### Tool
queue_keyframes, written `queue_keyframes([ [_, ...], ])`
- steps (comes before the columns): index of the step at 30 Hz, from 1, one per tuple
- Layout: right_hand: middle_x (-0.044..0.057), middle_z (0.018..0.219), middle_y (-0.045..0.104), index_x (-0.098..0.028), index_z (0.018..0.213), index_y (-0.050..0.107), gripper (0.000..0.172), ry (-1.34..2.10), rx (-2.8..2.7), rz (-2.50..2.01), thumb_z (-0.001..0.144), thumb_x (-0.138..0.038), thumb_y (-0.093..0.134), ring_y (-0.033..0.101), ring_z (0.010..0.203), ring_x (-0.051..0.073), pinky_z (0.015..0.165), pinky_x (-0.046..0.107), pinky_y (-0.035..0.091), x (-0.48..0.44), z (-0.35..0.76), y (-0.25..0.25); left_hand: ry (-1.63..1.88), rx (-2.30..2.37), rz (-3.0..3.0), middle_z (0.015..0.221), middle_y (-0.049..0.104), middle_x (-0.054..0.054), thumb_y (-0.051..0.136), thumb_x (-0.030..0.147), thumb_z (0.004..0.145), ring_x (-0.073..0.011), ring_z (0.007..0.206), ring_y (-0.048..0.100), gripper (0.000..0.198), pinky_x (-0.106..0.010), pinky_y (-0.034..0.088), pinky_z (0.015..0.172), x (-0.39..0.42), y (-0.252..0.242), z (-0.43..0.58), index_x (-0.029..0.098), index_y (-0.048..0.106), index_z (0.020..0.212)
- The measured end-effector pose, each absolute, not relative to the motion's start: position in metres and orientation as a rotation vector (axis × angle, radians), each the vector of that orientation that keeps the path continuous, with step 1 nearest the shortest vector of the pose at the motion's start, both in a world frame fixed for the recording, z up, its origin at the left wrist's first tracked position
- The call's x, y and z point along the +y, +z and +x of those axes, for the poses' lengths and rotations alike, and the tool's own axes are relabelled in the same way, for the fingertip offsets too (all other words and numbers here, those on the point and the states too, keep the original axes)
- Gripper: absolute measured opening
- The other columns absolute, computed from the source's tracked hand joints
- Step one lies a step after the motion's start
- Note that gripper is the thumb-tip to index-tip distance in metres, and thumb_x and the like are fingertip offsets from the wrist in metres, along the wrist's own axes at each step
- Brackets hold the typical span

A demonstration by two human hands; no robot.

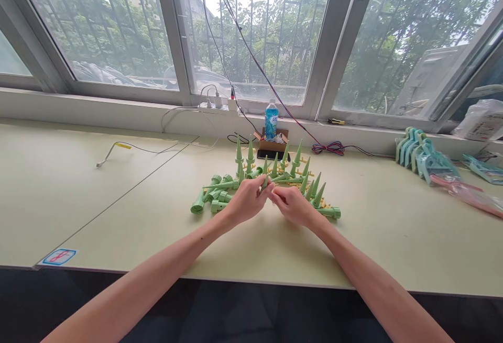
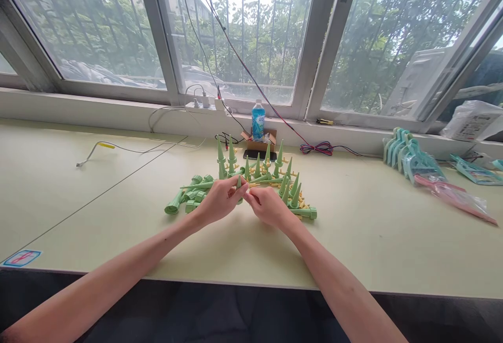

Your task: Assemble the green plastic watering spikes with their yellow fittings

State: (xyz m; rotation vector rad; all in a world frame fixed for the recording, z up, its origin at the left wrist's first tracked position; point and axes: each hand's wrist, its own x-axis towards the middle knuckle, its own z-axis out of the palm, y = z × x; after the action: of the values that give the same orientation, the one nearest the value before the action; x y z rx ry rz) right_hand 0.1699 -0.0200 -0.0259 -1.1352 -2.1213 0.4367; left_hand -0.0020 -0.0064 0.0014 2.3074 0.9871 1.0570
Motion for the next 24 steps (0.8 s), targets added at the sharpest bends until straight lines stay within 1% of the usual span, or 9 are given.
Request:
queue_keyframes([
  [5,-0.003,0.054,0.037,-0.019,0.060,0.032,0.041,0.410,-2.152,-1.155,0.097,-0.036,0.037,0.030,0.050,0.009,0.052,0.024,0.026,-0.0184,0.1715,-0.0284,0.995,0.984,2.368,0.053,0.041,0.007,0.043,0.032,0.093,-0.0074,0.046,0.030,0.023,-0.021,0.030,0.053,-0.0049,-0.0013,-0.0028,0.018,0.050,0.077],
  [9,-0.003,0.056,0.040,-0.019,0.060,0.033,0.041,0.413,-2.147,-1.148,0.096,-0.037,0.038,0.031,0.051,0.009,0.054,0.024,0.027,-0.0179,0.1716,-0.0291,0.987,0.989,2.371,0.053,0.040,0.007,0.041,0.033,0.094,-0.0075,0.046,0.028,0.025,-0.021,0.030,0.052,-0.0040,-0.0018,-0.0030,0.018,0.051,0.076],
  [11,-0.003,0.056,0.041,-0.019,0.060,0.033,0.041,0.411,-2.124,-1.151,0.096,-0.037,0.038,0.032,0.052,0.010,0.054,0.024,0.028,-0.0179,0.1714,-0.0291,0.991,0.983,2.341,0.053,0.042,0.007,0.041,0.033,0.094,-0.0073,0.046,0.029,0.026,-0.021,0.029,0.051,-0.0040,-0.0013,-0.0031,0.018,0.051,0.077],
  [15,-0.004,0.054,0.040,-0.019,0.059,0.033,0.040,0.398,-2.077,-1.148,0.094,-0.035,0.043,0.030,0.051,0.010,0.052,0.024,0.026,-0.0177,0.1705,-0.0289,0.997,0.984,2.266,0.056,0.049,0.006,0.042,0.036,0.094,-0.0068,0.044,0.034,0.025,-0.021,0.031,0.049,-0.0042,-0.0004,-0.0036,0.018,0.052,0.080],
  [19,-0.004,0.053,0.039,-0.019,0.058,0.034,0.039,0.421,-2.059,-1.127,0.093,-0.034,0.045,0.030,0.051,0.009,0.051,0.024,0.026,-0.0181,0.1691,-0.0283,1.016,0.982,2.198,0.062,0.057,0.003,0.043,0.039,0.093,-0.0075,0.046,0.043,0.027,-0.020,0.035,0.049,-0.0037,-0.0009,-0.0036,0.018,0.053,0.080],
  [24,-0.004,0.053,0.038,-0.019,0.057,0.036,0.040,0.448,-2.053,-1.105,0.092,-0.035,0.047,0.029,0.051,0.009,0.051,0.024,0.026,-0.0185,0.1678,-0.0272,1.040,1.013,2.157,0.069,0.061,0.000,0.044,0.042,0.093,-0.0097,0.052,0.052,0.030,-0.020,0.039,0.049,-0.0023,-0.0024,-0.0028,0.017,0.054,0.079],
])
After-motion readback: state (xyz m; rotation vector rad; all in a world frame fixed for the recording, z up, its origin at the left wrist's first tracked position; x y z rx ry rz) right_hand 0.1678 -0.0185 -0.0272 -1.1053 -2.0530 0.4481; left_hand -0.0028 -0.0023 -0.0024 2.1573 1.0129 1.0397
